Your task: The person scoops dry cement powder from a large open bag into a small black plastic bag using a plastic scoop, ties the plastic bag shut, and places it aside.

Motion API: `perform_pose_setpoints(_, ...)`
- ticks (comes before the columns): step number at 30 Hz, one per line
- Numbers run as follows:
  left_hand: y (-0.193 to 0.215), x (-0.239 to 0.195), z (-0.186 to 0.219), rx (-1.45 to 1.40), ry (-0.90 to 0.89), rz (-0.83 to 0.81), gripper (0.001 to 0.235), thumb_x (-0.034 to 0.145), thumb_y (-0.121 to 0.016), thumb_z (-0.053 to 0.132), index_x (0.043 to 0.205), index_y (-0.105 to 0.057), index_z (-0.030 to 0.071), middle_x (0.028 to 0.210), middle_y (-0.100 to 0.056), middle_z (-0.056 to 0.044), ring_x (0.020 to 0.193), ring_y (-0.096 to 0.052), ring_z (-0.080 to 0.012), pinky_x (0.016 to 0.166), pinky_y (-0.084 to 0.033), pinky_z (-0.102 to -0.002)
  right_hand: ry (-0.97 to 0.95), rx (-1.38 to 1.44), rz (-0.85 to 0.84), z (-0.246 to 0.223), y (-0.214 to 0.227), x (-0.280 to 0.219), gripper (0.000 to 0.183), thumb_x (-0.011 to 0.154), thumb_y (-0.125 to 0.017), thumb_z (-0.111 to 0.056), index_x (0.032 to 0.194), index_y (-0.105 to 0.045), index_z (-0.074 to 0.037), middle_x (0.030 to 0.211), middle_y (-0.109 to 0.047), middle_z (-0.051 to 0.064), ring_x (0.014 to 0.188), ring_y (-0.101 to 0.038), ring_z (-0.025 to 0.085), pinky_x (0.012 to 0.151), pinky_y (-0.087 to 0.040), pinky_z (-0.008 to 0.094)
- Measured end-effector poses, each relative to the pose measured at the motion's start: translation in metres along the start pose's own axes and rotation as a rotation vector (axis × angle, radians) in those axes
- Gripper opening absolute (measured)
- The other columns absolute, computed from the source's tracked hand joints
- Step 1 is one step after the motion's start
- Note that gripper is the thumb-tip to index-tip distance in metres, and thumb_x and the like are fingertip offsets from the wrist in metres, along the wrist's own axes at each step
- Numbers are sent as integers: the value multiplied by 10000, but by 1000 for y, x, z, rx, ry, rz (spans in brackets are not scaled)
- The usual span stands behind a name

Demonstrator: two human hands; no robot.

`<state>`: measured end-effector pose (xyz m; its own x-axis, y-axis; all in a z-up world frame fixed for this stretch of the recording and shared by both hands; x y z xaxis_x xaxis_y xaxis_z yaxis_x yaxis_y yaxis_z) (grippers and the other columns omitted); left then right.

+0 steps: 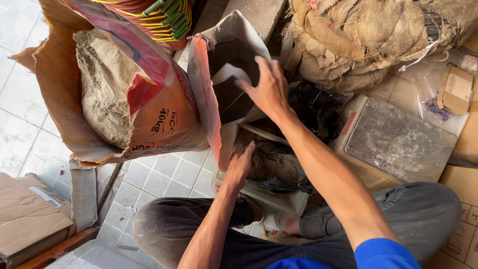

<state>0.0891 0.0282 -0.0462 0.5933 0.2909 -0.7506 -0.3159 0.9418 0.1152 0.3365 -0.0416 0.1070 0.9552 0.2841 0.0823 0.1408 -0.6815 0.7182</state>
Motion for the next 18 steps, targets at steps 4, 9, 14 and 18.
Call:
perform_pose_setpoints(4,3,-10,6,67,-3,-51,547,995,-658,558,1015,-767,22,606,-619,-114,494,-565,-195,484,-442,-340,-172,-67,-84,42,41,-105,603,923,-806,-455,1389,-625,-117,1271,-605,210,1123,-692,515,843,-600,643)
perform_pose_setpoints(9,9,-31,32,375,-49,-81,545,911,-711,623,847,-774,86,775,-723,-175,834,-717,-324,799,-557,-462,-494,-446,-526,154,30,-252,1148,787,-934,-309,1633,-269,92,1400,-524,431,1364,-551,564,1063,-485,679)
perform_pose_setpoints(14,10,-6,11,724,-123,-114,556,884,-709,620,821,-777,72,834,-770,-195,967,-754,-434,840,-571,-527,-702,-189,-586,257,4,-324,611,899,-783,-254,1365,-612,101,1133,-744,338,931,-787,426,696,-650,497)
perform_pose_setpoints(18,11,-21,20,716,-119,-161,593,886,-699,619,841,-771,33,894,-771,-241,1033,-742,-463,881,-548,-542,-842,396,-345,275,-12,-361,495,984,-747,-290,1297,-726,92,1180,-771,309,1100,-766,367,892,-622,542)
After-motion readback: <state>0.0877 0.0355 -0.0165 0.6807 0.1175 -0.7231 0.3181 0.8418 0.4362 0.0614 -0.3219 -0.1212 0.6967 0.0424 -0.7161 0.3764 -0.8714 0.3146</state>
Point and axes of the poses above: each hand's wrist, its own x-axis towards the middle knuckle, its own y-axis out of the back of the hand, z = x × y, the point moved 9 cm from there along x, towards the middle knuckle
